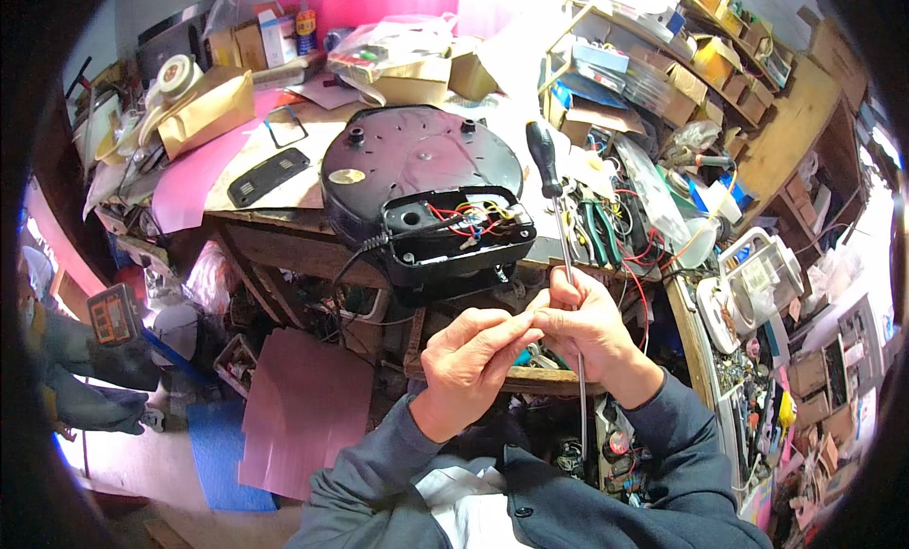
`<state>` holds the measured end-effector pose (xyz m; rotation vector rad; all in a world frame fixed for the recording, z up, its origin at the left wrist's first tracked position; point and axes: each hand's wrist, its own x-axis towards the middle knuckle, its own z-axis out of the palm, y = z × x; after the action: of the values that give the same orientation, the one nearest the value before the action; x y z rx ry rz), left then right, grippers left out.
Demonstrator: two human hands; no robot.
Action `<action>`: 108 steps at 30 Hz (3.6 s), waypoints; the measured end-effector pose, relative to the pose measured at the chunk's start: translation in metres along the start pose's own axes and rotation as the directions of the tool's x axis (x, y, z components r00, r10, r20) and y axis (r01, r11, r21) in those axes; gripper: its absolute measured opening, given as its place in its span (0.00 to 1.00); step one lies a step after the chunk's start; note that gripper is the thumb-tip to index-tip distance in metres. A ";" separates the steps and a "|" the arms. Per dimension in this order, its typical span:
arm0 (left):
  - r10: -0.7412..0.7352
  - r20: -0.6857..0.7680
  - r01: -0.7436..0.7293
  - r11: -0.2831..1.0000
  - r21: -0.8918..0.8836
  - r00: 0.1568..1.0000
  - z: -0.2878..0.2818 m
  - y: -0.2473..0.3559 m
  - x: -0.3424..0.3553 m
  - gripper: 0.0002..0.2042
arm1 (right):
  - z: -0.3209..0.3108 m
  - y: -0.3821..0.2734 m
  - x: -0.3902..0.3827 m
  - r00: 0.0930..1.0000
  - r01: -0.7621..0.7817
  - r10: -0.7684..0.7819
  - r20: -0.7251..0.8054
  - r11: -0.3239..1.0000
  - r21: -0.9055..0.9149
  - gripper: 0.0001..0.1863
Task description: The person disassembles a black electronic device using a screwdriver, removes the casing, and inspects the internal wiring. They then reassemble the device and hand it to another person. Later, they disassemble a white electric kettle, remove its base, and inspect the heating element.
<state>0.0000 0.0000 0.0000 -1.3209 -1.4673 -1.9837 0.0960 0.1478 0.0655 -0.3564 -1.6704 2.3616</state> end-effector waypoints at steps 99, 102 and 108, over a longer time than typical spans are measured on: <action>-0.784 0.071 0.735 0.540 -0.410 0.616 -0.046 -0.073 -0.055 0.19 | 0.109 -0.133 0.161 0.809 0.581 -0.364 0.461 0.384 -0.718 0.09; -0.810 0.112 0.747 0.466 -0.474 0.576 -0.042 -0.074 -0.054 0.17 | 0.109 -0.135 0.159 0.830 0.545 -0.350 0.434 0.350 -0.762 0.10; -0.734 0.082 0.648 0.534 -0.543 0.674 -0.031 -0.087 -0.052 0.14 | 0.113 -0.141 0.156 0.787 0.586 -0.399 0.471 0.242 -0.773 0.13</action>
<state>-0.0510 -0.0043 -0.0934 -0.7085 -1.5716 -3.1335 -0.0822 0.1436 0.2240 0.2620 -2.5356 0.8382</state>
